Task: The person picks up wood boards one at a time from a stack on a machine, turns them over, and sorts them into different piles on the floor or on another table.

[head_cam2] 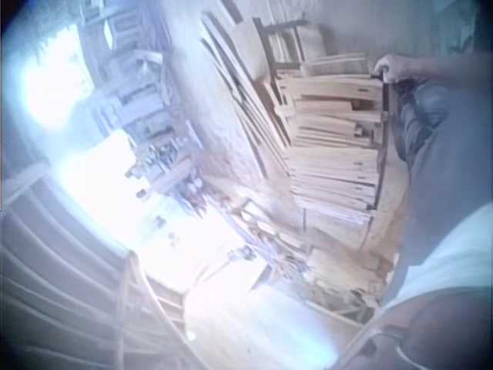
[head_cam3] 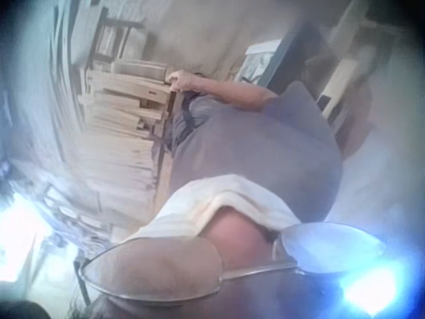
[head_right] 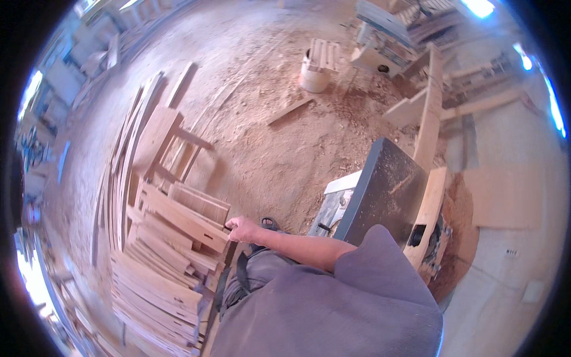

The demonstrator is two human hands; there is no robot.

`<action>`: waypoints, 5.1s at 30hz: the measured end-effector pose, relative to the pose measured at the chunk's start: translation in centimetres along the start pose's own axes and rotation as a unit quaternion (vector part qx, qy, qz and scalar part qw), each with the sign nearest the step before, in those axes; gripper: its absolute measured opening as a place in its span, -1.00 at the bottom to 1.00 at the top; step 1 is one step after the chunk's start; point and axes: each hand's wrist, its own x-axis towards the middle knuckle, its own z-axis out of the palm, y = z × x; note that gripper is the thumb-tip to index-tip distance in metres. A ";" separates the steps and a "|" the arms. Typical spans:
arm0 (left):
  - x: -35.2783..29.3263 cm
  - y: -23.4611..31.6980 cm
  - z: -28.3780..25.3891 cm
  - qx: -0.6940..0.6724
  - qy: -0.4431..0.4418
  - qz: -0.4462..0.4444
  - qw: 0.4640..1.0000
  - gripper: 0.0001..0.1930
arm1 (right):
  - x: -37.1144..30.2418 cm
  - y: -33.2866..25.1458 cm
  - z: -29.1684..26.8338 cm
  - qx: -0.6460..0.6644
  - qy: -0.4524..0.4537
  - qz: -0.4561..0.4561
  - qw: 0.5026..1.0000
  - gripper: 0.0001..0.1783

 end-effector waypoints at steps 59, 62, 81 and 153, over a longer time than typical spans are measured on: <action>7.0 -2.0 158.3 0.616 -0.450 0.060 0.644 -0.52 | 56.7 2.1 -97.6 0.749 0.507 0.098 0.416 -0.54; 9.9 -9.8 157.6 0.641 -0.359 0.058 0.676 -0.71 | 60.0 -0.2 -99.9 0.751 0.518 0.099 0.398 -0.64; 10.6 -23.7 164.5 0.753 -0.259 0.360 0.486 -0.03 | 61.0 -1.8 -97.5 0.752 0.446 0.012 0.484 -0.78; 11.1 -21.7 164.8 0.714 -0.318 0.347 0.518 -0.13 | 51.6 -0.3 -102.8 0.470 0.630 0.206 0.582 -0.45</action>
